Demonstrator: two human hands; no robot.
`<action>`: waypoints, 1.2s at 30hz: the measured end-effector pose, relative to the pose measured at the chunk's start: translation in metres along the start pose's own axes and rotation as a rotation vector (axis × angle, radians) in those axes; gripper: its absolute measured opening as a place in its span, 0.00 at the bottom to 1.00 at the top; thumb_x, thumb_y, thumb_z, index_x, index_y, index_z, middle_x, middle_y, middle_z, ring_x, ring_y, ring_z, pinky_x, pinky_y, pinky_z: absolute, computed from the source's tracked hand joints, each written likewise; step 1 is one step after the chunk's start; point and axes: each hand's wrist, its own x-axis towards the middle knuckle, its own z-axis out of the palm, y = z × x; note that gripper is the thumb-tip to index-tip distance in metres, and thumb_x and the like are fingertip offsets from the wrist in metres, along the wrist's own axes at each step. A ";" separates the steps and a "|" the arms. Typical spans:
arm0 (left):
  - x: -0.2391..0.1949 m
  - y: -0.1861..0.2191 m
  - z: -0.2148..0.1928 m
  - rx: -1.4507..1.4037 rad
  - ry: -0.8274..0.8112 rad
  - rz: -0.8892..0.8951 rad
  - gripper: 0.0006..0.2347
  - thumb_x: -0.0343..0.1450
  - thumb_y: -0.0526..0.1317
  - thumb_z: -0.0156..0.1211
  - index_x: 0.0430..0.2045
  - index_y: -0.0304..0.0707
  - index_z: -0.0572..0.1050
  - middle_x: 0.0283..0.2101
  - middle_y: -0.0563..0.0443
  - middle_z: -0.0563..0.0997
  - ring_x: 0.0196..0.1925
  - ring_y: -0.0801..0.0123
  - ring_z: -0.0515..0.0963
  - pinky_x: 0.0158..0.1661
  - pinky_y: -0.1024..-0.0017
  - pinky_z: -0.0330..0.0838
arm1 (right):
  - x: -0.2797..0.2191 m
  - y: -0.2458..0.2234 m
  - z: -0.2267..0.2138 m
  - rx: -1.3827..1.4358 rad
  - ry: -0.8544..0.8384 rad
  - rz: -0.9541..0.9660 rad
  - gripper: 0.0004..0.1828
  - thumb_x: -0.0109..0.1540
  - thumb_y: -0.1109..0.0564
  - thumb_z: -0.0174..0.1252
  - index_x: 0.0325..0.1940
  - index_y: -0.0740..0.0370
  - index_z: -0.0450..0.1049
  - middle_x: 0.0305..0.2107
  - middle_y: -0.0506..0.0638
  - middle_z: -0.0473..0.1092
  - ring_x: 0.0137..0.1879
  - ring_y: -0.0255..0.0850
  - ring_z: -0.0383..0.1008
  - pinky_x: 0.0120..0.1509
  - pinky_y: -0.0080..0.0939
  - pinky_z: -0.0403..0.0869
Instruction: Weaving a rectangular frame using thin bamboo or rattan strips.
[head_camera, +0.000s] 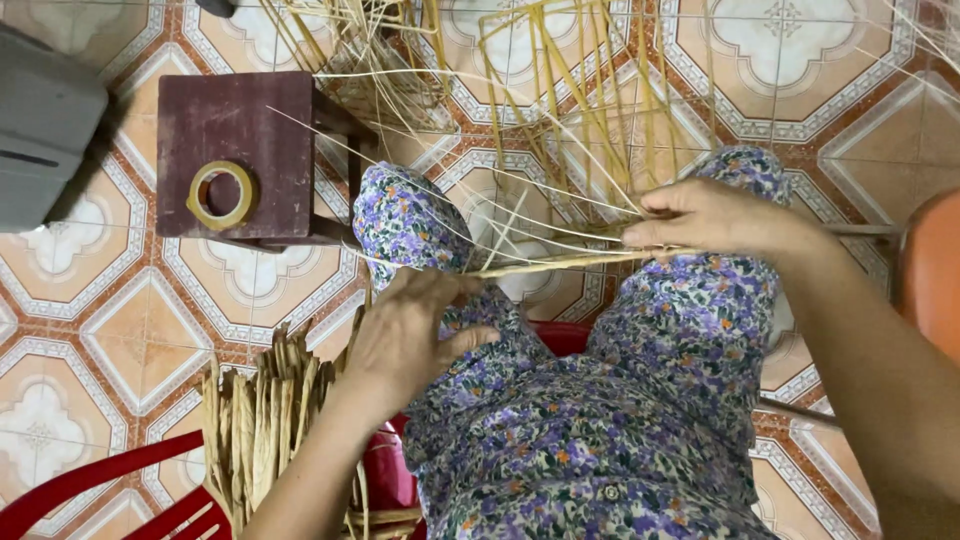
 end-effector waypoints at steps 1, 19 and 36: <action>-0.003 0.000 0.002 0.042 0.012 0.008 0.23 0.68 0.58 0.59 0.39 0.33 0.83 0.39 0.41 0.83 0.42 0.55 0.78 0.43 0.60 0.77 | 0.009 0.002 0.001 0.051 0.005 -0.018 0.27 0.63 0.34 0.59 0.41 0.62 0.76 0.31 0.62 0.75 0.37 0.52 0.74 0.42 0.56 0.75; 0.037 0.030 0.029 0.419 -0.863 -0.216 0.14 0.82 0.48 0.36 0.51 0.51 0.73 0.33 0.46 0.80 0.43 0.60 0.81 0.51 0.51 0.72 | 0.002 -0.016 0.077 0.148 -0.351 -0.153 0.34 0.60 0.29 0.54 0.27 0.63 0.83 0.19 0.49 0.77 0.28 0.40 0.75 0.41 0.56 0.76; 0.019 0.058 0.051 -0.381 -0.785 -0.457 0.12 0.78 0.43 0.44 0.38 0.37 0.76 0.28 0.48 0.77 0.24 0.69 0.75 0.27 0.69 0.76 | -0.023 -0.026 0.166 0.800 -0.519 0.088 0.15 0.61 0.50 0.60 0.40 0.66 0.77 0.23 0.50 0.75 0.25 0.37 0.69 0.25 0.36 0.68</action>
